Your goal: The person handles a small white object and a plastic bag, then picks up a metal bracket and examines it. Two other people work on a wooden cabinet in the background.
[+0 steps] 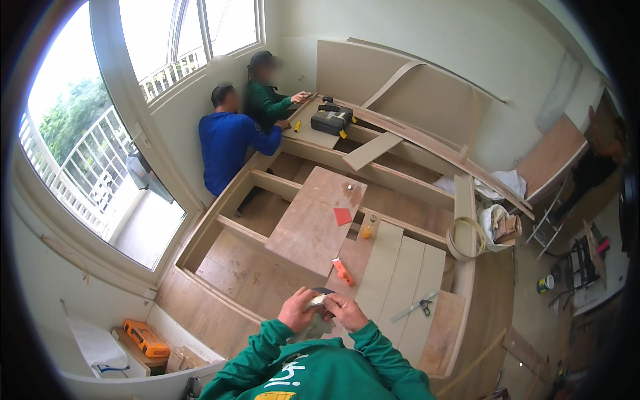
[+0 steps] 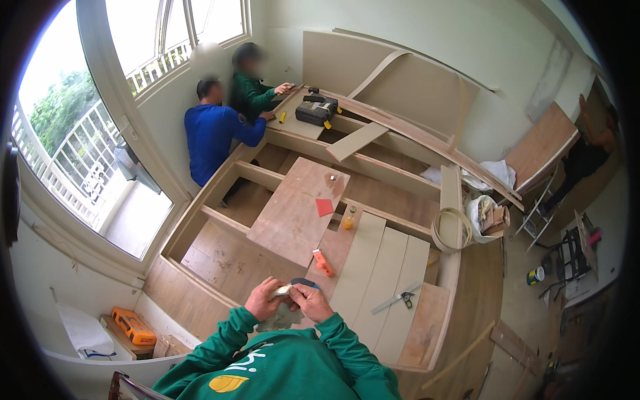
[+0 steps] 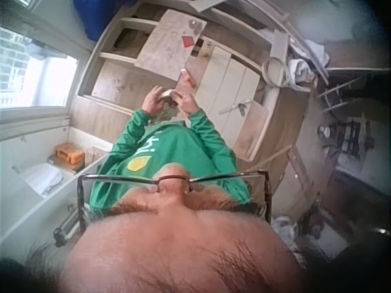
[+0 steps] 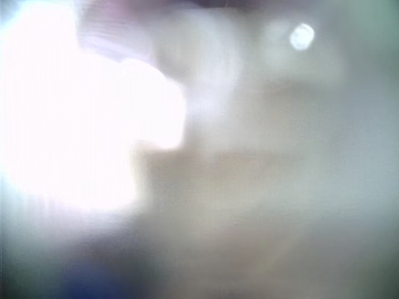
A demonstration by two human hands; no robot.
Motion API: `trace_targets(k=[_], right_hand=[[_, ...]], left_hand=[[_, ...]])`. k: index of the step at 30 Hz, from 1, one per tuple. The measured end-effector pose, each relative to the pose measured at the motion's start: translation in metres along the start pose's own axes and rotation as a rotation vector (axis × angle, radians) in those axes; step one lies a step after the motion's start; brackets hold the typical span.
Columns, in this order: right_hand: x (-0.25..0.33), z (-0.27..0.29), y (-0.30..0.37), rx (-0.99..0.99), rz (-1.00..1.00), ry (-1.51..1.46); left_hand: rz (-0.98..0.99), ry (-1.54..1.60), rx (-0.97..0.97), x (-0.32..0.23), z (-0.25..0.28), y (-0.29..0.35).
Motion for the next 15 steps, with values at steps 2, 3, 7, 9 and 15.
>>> trace_targets(k=[2,3,7,9,15], right_hand=[[-0.002,0.000,0.002,0.011,-0.022,-0.013],[-0.004,0.000,0.003,0.026,-0.032,-0.031],[-0.009,0.001,0.004,0.036,-0.025,0.011],[-0.012,0.001,0.004,0.025,-0.068,0.031],[-0.010,-0.004,0.002,-0.040,0.023,0.070]], left_hand=[[0.012,-0.005,0.040,0.001,0.001,0.000],[-0.015,-0.005,0.044,0.001,0.002,0.001],[-0.045,-0.021,0.078,0.004,0.002,0.002],[-0.032,-0.053,0.090,0.005,0.001,0.002],[0.008,-0.151,0.069,0.006,0.000,0.006]])
Point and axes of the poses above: each hand's wrist, its own y-axis away from the middle knuckle, its own z-axis out of the back of the hand, x = y × z, the point moved 1 cm from there along -y, towards the middle knuckle, and after that the axes turned 2 degrees about z, right-handed, at the moved point
